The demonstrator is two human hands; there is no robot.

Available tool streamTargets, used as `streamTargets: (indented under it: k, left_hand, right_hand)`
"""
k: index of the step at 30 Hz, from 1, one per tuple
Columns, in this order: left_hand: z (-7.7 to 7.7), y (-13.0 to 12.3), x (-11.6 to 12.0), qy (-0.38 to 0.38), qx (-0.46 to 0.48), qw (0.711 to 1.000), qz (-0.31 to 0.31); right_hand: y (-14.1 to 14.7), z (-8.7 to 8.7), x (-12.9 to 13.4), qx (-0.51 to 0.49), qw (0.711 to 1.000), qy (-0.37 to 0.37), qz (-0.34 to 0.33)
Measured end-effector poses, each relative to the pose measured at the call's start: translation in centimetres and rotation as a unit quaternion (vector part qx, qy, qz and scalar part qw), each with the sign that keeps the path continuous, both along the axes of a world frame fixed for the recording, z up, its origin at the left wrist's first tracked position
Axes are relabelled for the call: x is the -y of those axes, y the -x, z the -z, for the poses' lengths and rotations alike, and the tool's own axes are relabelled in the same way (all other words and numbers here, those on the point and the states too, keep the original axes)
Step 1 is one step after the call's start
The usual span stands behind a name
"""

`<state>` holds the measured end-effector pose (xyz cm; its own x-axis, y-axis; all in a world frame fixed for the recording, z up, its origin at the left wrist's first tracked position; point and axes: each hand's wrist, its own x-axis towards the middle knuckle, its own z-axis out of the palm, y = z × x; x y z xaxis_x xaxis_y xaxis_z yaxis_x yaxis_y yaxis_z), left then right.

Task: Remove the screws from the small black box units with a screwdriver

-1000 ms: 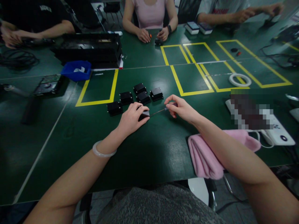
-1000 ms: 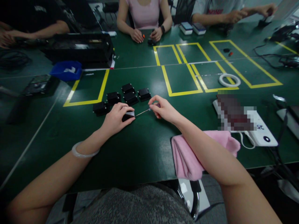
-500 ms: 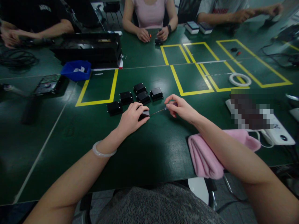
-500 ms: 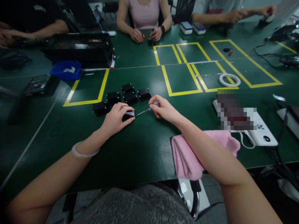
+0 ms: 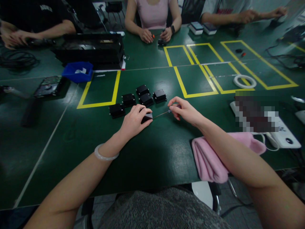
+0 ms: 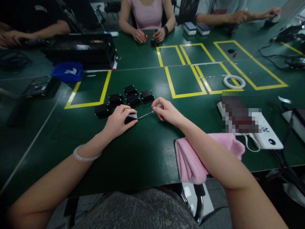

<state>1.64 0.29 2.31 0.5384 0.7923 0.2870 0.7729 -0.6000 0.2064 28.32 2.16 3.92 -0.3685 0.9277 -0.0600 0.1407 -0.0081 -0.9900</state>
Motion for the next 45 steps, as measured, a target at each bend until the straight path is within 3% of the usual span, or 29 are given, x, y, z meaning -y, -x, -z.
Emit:
streamTargets:
  k: [45]
  left_hand:
    - [-0.04, -0.08, 0.04, 0.001, 0.004, 1.000, -0.002]
  right_hand:
    - [-0.07, 0.03, 0.09, -0.003, 1.000, -0.010, -0.018]
